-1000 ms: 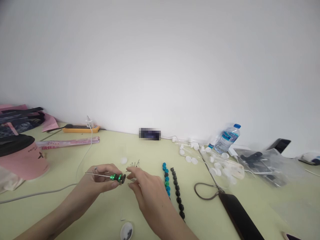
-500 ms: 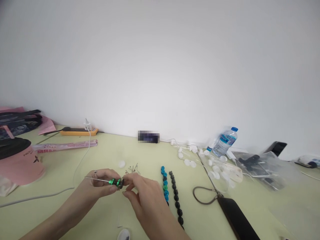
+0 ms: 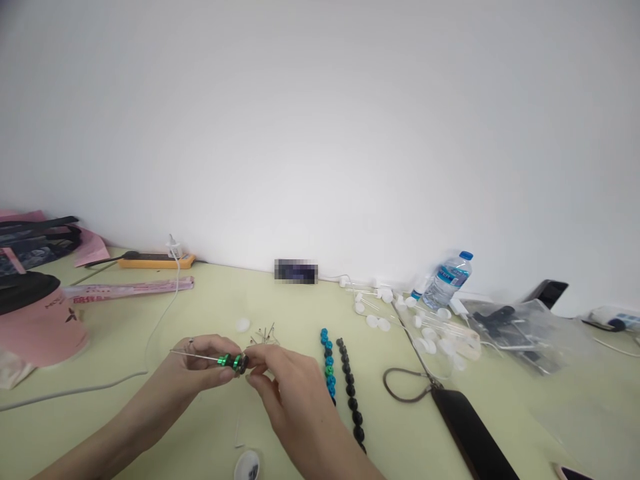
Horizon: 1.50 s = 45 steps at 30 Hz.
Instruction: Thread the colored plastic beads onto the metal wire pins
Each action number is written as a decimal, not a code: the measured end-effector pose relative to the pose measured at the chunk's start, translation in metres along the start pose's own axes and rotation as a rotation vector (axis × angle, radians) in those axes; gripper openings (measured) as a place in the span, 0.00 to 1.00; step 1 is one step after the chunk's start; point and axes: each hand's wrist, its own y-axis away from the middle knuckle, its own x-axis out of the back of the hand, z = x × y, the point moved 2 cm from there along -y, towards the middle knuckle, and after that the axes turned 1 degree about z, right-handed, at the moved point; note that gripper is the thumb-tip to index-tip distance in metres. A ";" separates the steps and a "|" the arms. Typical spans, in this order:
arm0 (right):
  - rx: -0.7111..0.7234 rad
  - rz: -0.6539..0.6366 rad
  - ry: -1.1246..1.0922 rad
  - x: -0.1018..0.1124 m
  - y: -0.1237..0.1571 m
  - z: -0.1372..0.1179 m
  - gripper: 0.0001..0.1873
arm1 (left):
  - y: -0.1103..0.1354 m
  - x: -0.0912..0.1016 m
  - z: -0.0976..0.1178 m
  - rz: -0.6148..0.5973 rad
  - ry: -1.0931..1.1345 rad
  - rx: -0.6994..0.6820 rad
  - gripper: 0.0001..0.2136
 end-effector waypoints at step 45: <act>-0.013 0.010 0.029 0.002 0.000 0.000 0.14 | -0.003 0.003 -0.005 -0.044 0.041 -0.088 0.07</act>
